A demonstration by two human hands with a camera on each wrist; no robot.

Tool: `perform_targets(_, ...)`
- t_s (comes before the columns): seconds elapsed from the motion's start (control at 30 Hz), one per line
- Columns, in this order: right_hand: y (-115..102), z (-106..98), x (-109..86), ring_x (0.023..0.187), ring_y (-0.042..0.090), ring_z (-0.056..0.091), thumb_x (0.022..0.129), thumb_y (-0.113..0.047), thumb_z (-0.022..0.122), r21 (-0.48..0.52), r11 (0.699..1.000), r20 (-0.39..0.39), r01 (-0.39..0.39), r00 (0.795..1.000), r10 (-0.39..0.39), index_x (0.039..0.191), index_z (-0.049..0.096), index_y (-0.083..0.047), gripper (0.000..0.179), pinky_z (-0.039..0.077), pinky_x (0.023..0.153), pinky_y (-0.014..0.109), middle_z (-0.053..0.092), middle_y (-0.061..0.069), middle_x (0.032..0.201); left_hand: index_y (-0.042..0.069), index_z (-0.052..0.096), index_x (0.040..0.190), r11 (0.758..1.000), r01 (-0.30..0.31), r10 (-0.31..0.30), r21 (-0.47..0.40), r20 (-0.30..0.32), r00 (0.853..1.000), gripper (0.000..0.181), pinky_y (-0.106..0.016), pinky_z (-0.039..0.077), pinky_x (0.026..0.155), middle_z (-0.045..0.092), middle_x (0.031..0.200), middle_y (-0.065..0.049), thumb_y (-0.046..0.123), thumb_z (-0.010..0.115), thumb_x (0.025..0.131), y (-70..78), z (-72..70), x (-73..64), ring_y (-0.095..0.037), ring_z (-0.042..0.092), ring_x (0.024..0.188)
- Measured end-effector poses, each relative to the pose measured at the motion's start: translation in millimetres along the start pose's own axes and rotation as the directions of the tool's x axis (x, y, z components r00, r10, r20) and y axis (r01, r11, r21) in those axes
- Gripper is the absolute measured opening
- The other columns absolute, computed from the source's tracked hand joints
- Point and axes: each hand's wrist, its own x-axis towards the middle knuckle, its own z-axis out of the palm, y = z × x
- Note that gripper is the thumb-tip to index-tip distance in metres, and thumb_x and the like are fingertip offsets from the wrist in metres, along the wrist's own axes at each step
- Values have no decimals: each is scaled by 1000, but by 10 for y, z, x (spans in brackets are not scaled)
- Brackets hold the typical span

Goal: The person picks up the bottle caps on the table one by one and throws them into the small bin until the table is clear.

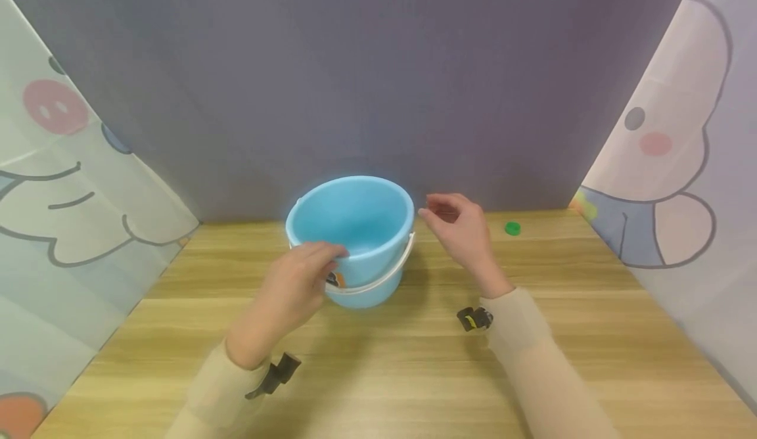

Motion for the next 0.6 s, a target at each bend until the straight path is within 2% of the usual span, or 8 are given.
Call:
perform_targets(0.17, 58, -30, 16, 109, 32, 66, 97, -22, 70, -53, 999, 35, -9, 999, 10, 126, 66, 3, 39, 47, 84, 9, 67, 20, 120, 7, 71, 103, 1000, 2, -2, -2, 5, 1000, 48, -32, 55, 71, 73, 92, -2, -23, 68, 66, 0, 4, -1, -22, 67, 81)
perform_targets(0.33, 125, -64, 25, 109, 35, 66, 97, -23, 70, -104, 994, 59, -14, 998, 20, 126, 66, 4, 40, 48, 84, 11, 66, 21, 120, 6, 71, 103, 1000, 0, 0, -12, 7, 1000, 48, -32, 55, 71, 73, 92, -3, -24, 66, 66, 0, 0, 2, -21, 67, 81)
perform_targets(0.47, 173, -98, 42, 109, 37, 66, 97, -25, 70, -139, 990, 77, -30, 996, 41, 126, 66, 4, 42, 56, 91, 32, 66, 22, 121, 6, 71, 103, 1000, -1, 1, -12, 5, 1000, 48, -32, 55, 72, 73, 92, -3, -24, 65, 66, -3, -1, 4, -22, 67, 82)
perform_targets(0.53, 194, -120, 49, 110, 38, 66, 97, -26, 70, -155, 987, 89, -42, 994, 56, 126, 65, 5, 43, 55, 92, 45, 65, 23, 122, 6, 71, 103, 1000, -1, 1, -9, 3, 1000, 47, -32, 55, 72, 73, 92, -3, -23, 66, 67, -3, 3, 5, -22, 67, 82)
perform_targets(0.6, 218, -145, 55, 110, 40, 66, 97, -26, 69, -170, 984, 101, -52, 992, 69, 127, 64, 5, 44, 54, 93, 51, 64, 24, 122, 6, 71, 103, 1000, 0, 0, -7, 1, 1000, 46, -33, 55, 72, 73, 92, -3, -23, 66, 67, 3, 7, 9, -22, 67, 82)
